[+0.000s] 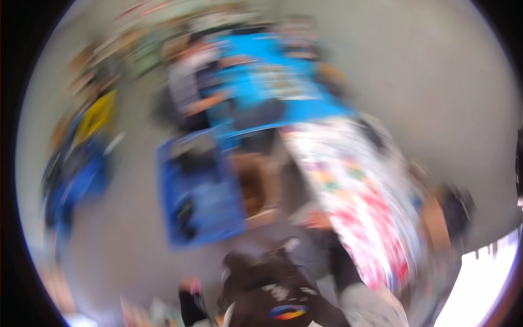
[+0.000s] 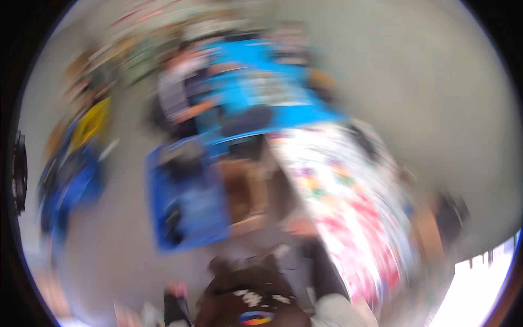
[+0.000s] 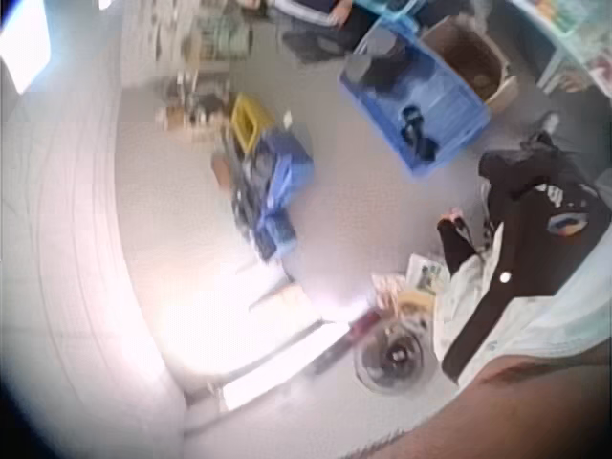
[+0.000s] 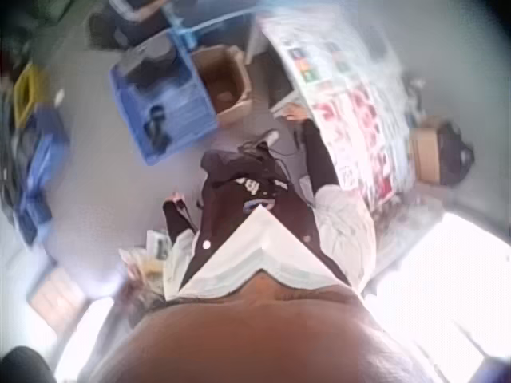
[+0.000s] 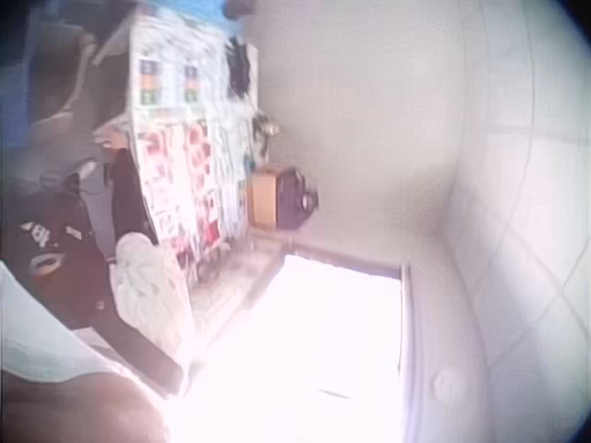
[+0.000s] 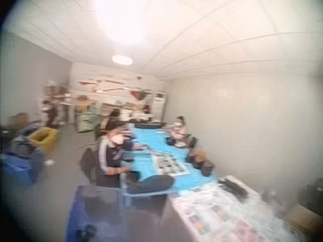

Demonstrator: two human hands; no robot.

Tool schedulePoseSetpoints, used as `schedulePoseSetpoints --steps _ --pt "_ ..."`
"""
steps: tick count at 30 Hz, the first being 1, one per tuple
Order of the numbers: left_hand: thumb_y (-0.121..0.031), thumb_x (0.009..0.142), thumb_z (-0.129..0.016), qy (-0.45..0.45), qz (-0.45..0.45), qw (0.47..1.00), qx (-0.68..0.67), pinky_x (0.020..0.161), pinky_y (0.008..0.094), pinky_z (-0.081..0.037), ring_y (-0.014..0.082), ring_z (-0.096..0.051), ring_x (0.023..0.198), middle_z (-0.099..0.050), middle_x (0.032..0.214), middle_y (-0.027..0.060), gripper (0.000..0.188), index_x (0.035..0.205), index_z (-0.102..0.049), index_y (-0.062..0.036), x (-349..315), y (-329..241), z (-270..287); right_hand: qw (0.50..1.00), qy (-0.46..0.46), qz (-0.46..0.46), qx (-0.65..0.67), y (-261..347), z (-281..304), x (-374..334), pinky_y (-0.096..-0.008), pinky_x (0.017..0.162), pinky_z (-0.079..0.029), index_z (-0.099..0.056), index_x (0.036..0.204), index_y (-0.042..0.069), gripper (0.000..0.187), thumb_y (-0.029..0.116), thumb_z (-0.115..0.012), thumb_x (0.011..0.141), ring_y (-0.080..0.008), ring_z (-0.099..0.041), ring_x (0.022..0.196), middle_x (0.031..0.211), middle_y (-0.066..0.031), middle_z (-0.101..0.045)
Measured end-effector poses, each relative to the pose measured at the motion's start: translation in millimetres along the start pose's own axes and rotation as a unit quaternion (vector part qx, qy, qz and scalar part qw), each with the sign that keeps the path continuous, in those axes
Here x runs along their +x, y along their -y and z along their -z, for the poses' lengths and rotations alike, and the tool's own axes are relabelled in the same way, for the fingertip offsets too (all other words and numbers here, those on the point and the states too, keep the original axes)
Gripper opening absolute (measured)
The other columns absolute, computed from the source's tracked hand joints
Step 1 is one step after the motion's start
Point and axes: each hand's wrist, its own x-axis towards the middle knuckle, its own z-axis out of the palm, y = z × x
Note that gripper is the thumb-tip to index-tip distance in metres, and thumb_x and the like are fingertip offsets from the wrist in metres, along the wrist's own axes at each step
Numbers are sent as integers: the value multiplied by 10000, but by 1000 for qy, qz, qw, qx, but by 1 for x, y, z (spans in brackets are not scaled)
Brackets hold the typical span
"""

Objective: The recorder uses a spray gun to apply a substance to footwear components and then inspects them.

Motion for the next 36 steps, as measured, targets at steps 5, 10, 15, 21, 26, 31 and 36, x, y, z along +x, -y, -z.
schedulePoseSetpoints --steps 5,10,15,21,26,31,36 --pt "-322 1017 -534 5 315 949 8 563 494 -563 333 -627 545 -665 671 181 388 787 -702 -58 85 -71 -68 836 -411 -77 -355 -241 -65 -12 -402 760 -575 -713 1002 33 304 288 -548 988 -263 -719 878 945 -174 -736" --pt "-339 1029 -525 153 328 925 117 545 499 -548 331 -620 529 -663 668 183 391 830 -702 -52 150 -98 -98 821 -493 -203 -202 -327 -36 -113 -365 661 -553 -757 843 48 217 209 -625 902 -207 -704 755 812 -141 -729" --pt "-356 1042 -517 179 360 898 181 527 505 -532 328 -612 514 -660 665 185 398 872 -701 -46 175 -112 -102 774 -538 -216 -254 -405 -21 -183 -362 599 -553 -728 791 76 334 279 -547 984 -151 -703 657 755 -46 -727" --pt "-377 1057 -506 174 401 869 232 506 511 -514 325 -603 496 -657 661 188 411 923 -700 -40 202 -119 -120 705 -460 -303 -446 -486 -14 -147 -445 836 -561 -784 1046 116 286 259 -720 807 -323 -720 991 1020 -144 -751" --pt "-378 1021 -588 442 48 805 393 493 440 -511 282 -597 495 -649 648 141 360 889 -663 -53 205 -102 -158 734 -337 -242 -537 -487 -13 -153 -430 788 -567 -761 970 93 230 285 -663 888 -288 -717 952 980 -102 -751" --pt "-369 1007 -621 316 313 826 345 493 404 -512 260 -602 506 -649 649 120 337 886 -650 -56 212 -107 -204 733 -476 -187 -448 -422 -49 -181 -423 711 -578 -777 893 98 243 210 -564 922 -253 -743 803 840 -82 -766" --pt "-358 1005 -628 297 341 826 336 497 388 -513 250 -609 518 -651 656 112 322 901 -649 -55 222 -102 -219 703 -532 -184 -435 -377 -115 -232 -387 625 -575 -770 789 99 275 233 -565 914 -219 -736 736 798 -76 -758"
